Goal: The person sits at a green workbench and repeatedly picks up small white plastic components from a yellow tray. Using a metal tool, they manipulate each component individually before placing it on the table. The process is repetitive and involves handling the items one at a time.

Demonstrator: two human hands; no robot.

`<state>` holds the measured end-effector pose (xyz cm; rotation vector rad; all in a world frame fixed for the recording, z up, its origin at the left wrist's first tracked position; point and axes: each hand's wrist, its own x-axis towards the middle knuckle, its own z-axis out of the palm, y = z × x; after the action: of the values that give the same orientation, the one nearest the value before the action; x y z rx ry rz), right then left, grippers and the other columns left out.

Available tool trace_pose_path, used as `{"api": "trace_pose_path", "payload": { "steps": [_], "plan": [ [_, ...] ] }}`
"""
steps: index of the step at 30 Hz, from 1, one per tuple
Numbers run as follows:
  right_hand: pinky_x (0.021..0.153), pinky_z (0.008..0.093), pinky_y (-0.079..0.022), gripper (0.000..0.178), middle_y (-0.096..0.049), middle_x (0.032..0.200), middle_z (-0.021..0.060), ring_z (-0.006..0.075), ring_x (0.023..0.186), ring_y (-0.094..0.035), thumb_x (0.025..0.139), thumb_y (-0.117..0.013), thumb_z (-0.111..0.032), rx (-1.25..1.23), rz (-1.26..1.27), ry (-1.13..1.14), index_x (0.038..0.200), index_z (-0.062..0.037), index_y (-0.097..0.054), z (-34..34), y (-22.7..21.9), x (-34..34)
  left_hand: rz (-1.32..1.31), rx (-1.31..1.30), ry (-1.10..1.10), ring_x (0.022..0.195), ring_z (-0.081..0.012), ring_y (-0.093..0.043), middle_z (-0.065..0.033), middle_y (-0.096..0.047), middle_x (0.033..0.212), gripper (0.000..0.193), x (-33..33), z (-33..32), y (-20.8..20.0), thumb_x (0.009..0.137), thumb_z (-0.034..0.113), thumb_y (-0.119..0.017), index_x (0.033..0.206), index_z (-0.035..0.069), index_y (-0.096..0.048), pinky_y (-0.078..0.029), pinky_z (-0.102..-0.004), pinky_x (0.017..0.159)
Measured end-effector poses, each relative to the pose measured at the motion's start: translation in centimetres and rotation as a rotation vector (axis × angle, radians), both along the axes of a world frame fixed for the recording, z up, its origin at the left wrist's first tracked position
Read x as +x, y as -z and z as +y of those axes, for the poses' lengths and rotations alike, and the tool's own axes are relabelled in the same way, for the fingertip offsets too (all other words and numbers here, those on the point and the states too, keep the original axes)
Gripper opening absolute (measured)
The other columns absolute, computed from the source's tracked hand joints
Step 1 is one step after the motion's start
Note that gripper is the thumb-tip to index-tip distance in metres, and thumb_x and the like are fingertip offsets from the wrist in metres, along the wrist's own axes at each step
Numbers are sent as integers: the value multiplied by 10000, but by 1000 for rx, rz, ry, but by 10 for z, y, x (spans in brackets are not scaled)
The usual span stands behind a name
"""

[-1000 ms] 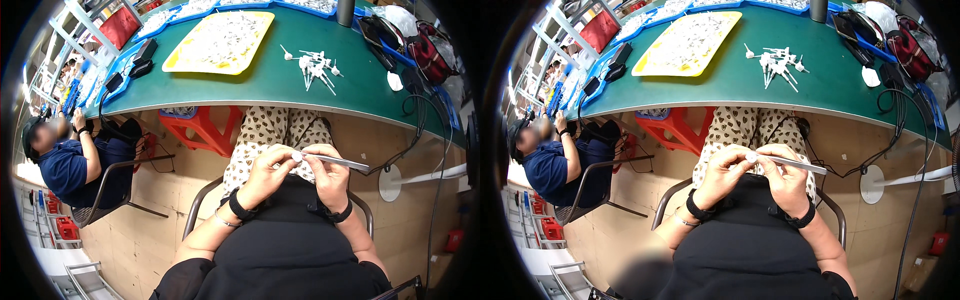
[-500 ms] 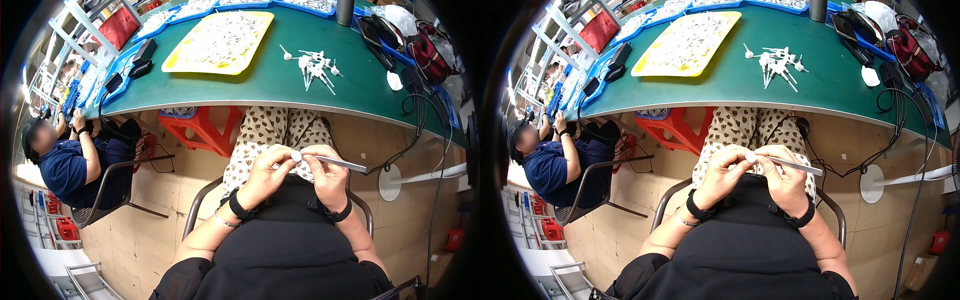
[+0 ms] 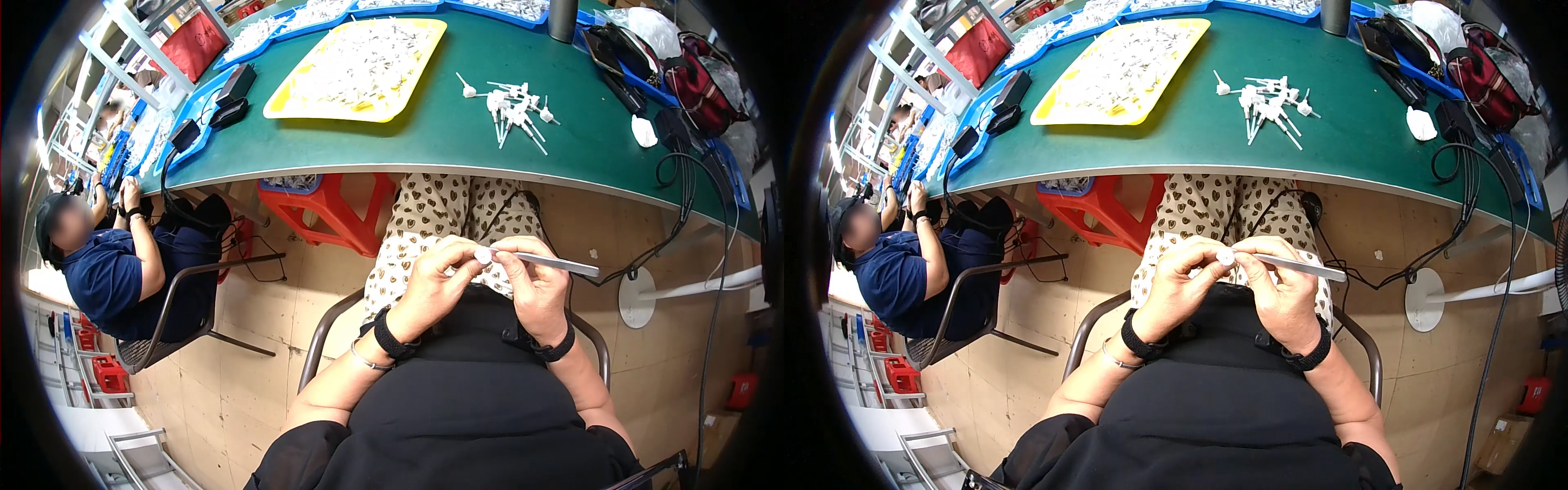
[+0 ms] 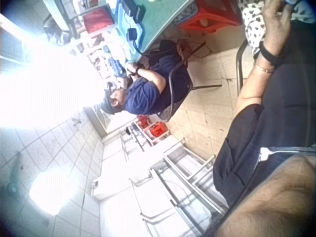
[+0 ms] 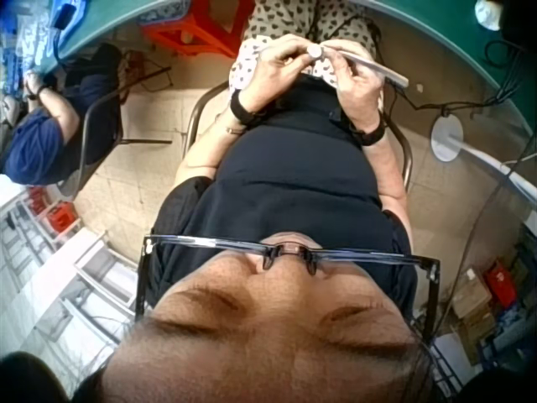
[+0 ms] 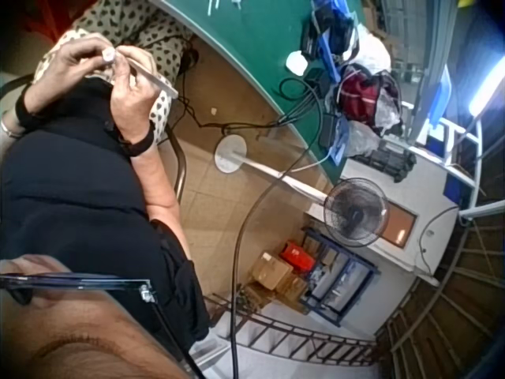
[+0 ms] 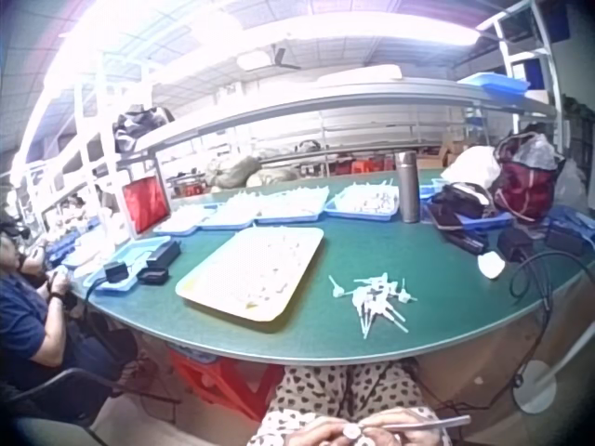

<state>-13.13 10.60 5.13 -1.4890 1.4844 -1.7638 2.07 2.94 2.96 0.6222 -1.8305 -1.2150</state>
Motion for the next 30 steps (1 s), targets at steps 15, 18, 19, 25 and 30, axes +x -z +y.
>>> {"api": "trace_pose_path", "payload": {
  "steps": [15,18,19,25,30],
  "plan": [
    [667,291,-537,31,-712,870,90,188,740,-686,895,-705,7,19,121,-25,925,2,-708,0,-11,-2,-23,-128,-16,872,-228,-665,-89,-700,944,149,0,1,0,849,-27,-744,987,15,-708,-529,-322,770],
    [660,301,-530,29,-712,859,82,198,732,-682,885,-703,12,25,228,-37,908,-6,-705,-1,-15,-5,-35,-221,-14,867,-266,-676,-114,-691,950,185,1,-1,2,841,-54,-728,1012,9,-695,-546,-334,767],
    [657,304,-528,30,-712,856,80,201,729,-680,883,-702,14,28,267,-41,903,-9,-704,-1,-16,-7,-39,-236,-16,868,-272,-677,-116,-690,950,190,1,-1,3,838,-57,-728,1013,8,-692,-546,-335,768],
    [639,294,-519,49,-688,838,82,171,719,-664,889,-699,22,113,57,-71,932,1,-708,1,-16,-6,0,-130,3,868,-228,-669,-96,-701,945,149,-1,0,6,862,-26,-735,1002,12,-706,-533,-321,767],
    [645,289,-528,57,-694,887,85,163,710,-662,916,-699,-10,105,-178,-90,968,10,-711,3,-9,0,7,-69,11,865,-206,-666,-87,-703,943,122,0,-2,7,880,-3,-735,998,13,-708,-531,-310,760]
  ]
}}
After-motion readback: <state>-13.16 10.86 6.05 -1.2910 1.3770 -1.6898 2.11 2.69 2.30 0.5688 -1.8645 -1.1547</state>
